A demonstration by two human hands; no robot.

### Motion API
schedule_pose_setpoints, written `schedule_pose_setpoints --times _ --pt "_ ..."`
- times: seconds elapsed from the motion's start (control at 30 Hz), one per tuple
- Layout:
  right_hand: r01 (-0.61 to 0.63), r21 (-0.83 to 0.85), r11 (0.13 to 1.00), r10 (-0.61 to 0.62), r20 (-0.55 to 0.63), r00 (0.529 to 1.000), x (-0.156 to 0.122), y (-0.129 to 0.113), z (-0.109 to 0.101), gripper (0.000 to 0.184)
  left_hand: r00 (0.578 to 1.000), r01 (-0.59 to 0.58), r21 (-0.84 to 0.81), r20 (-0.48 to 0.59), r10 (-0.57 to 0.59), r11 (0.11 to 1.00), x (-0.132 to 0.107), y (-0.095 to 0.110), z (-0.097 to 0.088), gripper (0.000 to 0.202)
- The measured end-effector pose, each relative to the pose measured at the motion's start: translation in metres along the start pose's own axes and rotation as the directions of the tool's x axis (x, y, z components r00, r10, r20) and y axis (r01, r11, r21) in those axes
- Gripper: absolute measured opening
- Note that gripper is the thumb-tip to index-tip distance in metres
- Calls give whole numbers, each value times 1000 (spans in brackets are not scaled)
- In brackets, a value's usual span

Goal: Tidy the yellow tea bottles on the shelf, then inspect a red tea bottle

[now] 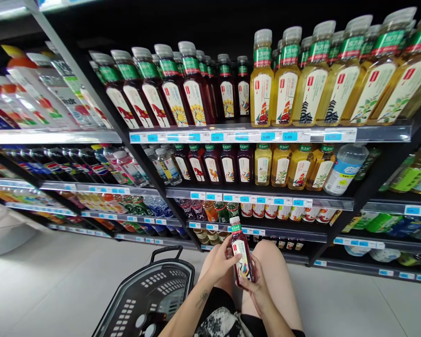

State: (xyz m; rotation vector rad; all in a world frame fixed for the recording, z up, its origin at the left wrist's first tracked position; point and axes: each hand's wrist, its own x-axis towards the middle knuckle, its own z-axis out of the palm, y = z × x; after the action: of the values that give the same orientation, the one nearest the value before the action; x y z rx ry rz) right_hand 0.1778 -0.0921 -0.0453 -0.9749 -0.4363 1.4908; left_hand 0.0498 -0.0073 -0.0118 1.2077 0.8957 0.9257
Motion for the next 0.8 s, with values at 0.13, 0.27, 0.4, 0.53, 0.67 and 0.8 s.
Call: schedule_pose_setpoints --times 0.13,0.27,0.4,0.53,0.67,0.8 --pt "-8 -3 1000 8 12 1000 -2 -2 0 81 1000 -5 -8 -7 5 1000 -2 0 0 80" --pt "-5 -10 1000 6 37 999 -4 -3 -1 82 1000 -4 1 -11 4 1000 -4 3 1 82" --pt "-19 15 1000 18 67 998 -3 -2 -7 74 1000 9 -22 -16 -9 1000 -4 6 -1 85" --pt "-67 38 997 60 172 983 1 -2 -14 64 999 8 -44 -37 -10 999 -2 9 -4 87" --pt "-59 15 998 56 147 988 0 -1 -18 66 999 9 -71 -37 -12 997 -3 14 -4 87" --pt "-4 -88 996 27 272 962 2 6 -24 64 999 41 -72 -30 -43 997 -7 21 -2 78"
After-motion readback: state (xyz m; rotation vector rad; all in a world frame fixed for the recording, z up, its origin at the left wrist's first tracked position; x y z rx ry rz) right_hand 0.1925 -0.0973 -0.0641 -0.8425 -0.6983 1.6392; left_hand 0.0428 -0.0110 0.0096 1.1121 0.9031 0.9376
